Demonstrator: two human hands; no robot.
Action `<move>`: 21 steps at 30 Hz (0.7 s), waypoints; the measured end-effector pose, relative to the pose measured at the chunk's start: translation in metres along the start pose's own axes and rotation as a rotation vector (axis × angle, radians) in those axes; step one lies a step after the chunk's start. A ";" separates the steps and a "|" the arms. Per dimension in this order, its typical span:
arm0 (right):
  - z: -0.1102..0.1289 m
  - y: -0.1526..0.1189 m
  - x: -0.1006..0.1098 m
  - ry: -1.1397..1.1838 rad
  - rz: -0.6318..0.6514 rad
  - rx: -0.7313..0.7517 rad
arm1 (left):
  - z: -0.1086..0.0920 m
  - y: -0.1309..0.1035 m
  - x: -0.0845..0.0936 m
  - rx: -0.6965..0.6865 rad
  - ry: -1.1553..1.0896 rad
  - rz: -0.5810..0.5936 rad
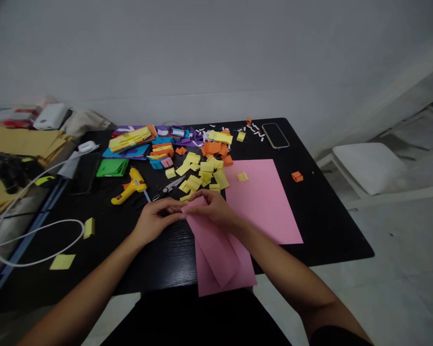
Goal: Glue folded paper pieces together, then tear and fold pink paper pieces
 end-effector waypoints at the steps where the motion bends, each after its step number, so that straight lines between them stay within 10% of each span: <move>1: 0.000 0.000 0.000 -0.004 0.001 -0.004 | 0.000 0.000 0.000 0.000 -0.003 0.000; 21: -0.003 0.002 0.001 0.002 0.002 0.002 | 0.004 0.000 0.000 0.014 -0.035 0.001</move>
Point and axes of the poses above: each hand's wrist, its own y-axis towards the middle knuckle, its own x-axis out of the back of the hand, z = x × y, the point moved 1 cm from there along y, towards the middle knuckle, and after that the axes turned 5 degrees about z, right-handed, at the moved point
